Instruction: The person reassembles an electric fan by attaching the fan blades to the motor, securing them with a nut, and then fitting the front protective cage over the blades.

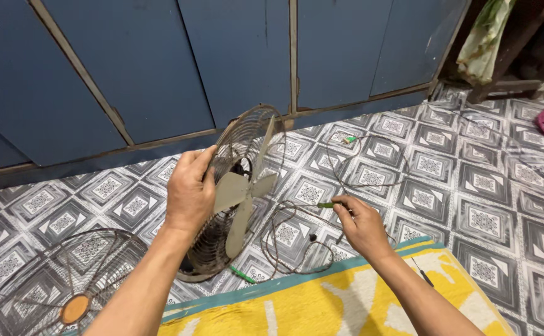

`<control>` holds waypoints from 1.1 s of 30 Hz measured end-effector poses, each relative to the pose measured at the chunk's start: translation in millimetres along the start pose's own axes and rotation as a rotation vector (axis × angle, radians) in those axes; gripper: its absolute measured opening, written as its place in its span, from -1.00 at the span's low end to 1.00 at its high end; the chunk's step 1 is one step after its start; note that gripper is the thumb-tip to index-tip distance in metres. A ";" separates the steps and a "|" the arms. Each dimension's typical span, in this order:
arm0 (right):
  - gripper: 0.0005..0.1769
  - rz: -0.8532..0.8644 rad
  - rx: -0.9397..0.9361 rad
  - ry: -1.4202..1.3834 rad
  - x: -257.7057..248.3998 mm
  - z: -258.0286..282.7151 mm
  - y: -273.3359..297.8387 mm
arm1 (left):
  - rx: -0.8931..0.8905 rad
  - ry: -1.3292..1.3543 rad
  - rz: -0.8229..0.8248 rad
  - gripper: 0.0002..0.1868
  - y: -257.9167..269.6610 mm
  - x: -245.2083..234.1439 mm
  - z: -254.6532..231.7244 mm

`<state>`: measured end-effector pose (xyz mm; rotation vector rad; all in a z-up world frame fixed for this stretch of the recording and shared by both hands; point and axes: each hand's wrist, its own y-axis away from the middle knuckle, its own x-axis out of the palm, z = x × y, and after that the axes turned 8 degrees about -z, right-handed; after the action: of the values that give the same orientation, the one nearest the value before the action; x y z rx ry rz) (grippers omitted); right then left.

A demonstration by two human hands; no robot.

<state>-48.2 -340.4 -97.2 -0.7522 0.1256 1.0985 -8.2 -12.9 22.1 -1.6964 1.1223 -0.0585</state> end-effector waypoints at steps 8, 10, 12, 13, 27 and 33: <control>-0.79 -0.165 -0.539 0.178 1.5 49.0 6.2 | 0.082 0.066 0.145 -0.60 15.3 -28.4 -9.2; -0.75 -0.135 -0.584 0.194 1.6 64.1 8.2 | 0.210 0.034 0.119 -0.58 18.9 -32.6 -8.3; -0.76 -0.101 -0.661 0.186 -1.8 77.4 10.3 | 0.363 -0.039 0.075 -0.57 18.9 -35.5 -7.4; -0.76 -0.086 -0.701 0.183 -3.3 82.8 10.6 | 0.397 -0.111 0.049 -0.57 19.3 -35.9 -7.7; -0.88 -0.187 -0.652 0.014 -15.9 93.1 -29.6 | 0.470 -0.155 0.010 -0.57 48.2 -45.0 -17.6; -0.86 -0.016 -0.555 -0.211 -2.7 103.4 -60.0 | 0.538 -0.158 0.019 -0.55 45.1 -45.1 -22.0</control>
<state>-26.3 -294.0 10.8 -1.1192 -0.3791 1.2032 -73.8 2.1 18.0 -1.1880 0.9030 -0.1938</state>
